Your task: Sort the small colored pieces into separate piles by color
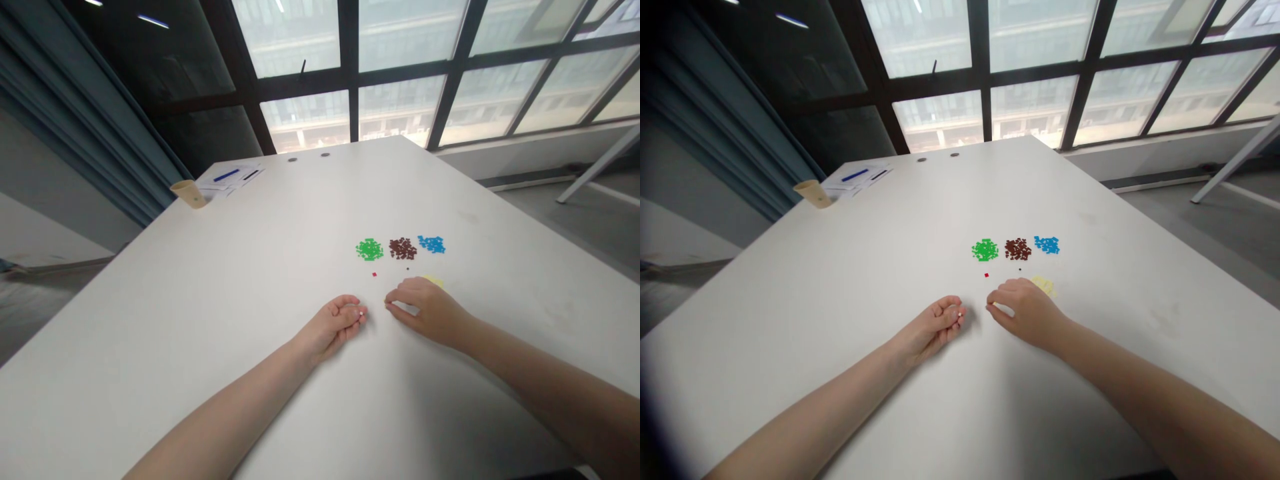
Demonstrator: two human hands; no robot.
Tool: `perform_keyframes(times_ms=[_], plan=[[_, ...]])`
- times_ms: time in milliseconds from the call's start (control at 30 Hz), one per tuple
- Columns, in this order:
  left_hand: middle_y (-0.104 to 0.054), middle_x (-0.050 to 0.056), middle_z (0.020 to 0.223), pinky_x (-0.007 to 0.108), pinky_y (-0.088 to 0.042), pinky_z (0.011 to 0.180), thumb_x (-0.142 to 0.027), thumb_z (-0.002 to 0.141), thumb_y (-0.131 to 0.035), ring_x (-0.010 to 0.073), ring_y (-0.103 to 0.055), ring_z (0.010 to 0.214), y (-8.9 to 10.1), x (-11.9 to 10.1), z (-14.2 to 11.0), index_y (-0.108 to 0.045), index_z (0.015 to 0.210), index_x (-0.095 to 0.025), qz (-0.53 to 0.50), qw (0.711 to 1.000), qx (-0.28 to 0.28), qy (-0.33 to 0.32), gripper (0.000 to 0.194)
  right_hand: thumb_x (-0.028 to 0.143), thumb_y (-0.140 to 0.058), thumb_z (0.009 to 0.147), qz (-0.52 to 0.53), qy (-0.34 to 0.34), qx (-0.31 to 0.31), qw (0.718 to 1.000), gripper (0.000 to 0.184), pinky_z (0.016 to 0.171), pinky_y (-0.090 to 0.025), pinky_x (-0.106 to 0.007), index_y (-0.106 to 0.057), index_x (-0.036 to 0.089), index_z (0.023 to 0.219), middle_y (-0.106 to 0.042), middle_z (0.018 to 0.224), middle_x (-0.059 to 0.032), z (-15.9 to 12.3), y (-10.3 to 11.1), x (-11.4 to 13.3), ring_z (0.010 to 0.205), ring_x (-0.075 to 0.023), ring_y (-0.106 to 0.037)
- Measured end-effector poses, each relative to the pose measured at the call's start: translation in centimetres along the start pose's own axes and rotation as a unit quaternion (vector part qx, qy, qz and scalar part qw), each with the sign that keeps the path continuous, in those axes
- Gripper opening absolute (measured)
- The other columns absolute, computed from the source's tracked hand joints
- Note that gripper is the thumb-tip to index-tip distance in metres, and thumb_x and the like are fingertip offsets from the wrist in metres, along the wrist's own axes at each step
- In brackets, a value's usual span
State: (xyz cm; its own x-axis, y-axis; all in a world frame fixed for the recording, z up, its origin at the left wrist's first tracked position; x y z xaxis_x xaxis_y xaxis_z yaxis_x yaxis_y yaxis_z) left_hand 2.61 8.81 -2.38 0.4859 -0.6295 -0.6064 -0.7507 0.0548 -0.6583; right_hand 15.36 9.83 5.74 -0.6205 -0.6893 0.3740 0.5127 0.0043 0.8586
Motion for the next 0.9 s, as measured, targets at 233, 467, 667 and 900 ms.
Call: perform_keyframes(times_ms=[233, 467, 667, 900], plan=[[-0.065, 0.002, 0.071, 0.012, -0.048, 0.054, -0.008, 0.060, -0.073, 0.0065, -0.061, 0.058, 0.2, 0.2, 0.2, -0.054, 0.084, -0.012, -0.010, 1.000, 0.005, 0.003, 0.031, 0.025, -0.048, 0.084, 0.003, 0.032, -0.037, 0.999, 0.015, 0.064, -0.034, -0.027, -0.062, 0.018, 0.080, -0.056, 0.061, -0.0012, 0.0, 0.6, 1.1, 0.062, -0.0128, -0.048], [-0.065, 0.002, 0.071, 0.013, -0.047, 0.058, -0.008, 0.061, -0.072, 0.0064, -0.061, 0.062, -0.2, 0.7, 0.2, -0.054, 0.085, -0.013, -0.020, 0.999, 0.037, 0.007, 0.030, 0.026, -0.050, 0.084, 0.010, 0.062, -0.115, 0.991, 0.016, 0.060, -0.031, -0.027, -0.065, 0.020, 0.084, -0.050, 0.055, 0.0006, -0.4, 0.8, 3.8, 0.058, -0.0124, -0.042], [-0.062, -0.001, 0.067, 0.014, -0.046, 0.060, -0.011, 0.059, -0.074, 0.0052, -0.059, 0.060, -0.7, 1.2, 0.1, -0.055, 0.086, -0.014, -0.024, 0.998, 0.059, 0.013, 0.033, 0.028, -0.053, 0.082, 0.013, 0.042, -0.118, 0.992, 0.016, 0.060, -0.031, -0.027, -0.065, 0.022, 0.090, -0.051, 0.057, 0.0007, -0.4, -0.4, 3.9, 0.059, -0.0129, -0.043], [-0.062, -0.002, 0.066, 0.014, -0.044, 0.058, -0.014, 0.059, -0.075, 0.0051, -0.058, 0.060, -0.7, 1.5, -0.1, -0.055, 0.086, -0.014, -0.010, 0.998, 0.062, 0.025, 0.033, 0.027, -0.052, 0.083, 0.011, 0.051, -0.126, 0.991, 0.015, 0.059, -0.031, -0.027, -0.066, 0.022, 0.084, -0.052, 0.056, 0.0006, -0.5, -0.4, 4.1, 0.058, -0.0127, -0.043]])
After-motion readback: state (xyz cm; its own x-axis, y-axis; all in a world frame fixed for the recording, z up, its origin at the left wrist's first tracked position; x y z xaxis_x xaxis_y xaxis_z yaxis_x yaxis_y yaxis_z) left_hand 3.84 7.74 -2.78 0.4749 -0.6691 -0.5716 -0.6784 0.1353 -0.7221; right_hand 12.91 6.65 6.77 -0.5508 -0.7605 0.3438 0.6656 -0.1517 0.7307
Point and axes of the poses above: each hand's wrist, its own z-axis towards the middle knuckle, its own y-axis out of the back of the hand, x = y × z, the point moved 8 cm from there along z, towards the middle knuckle
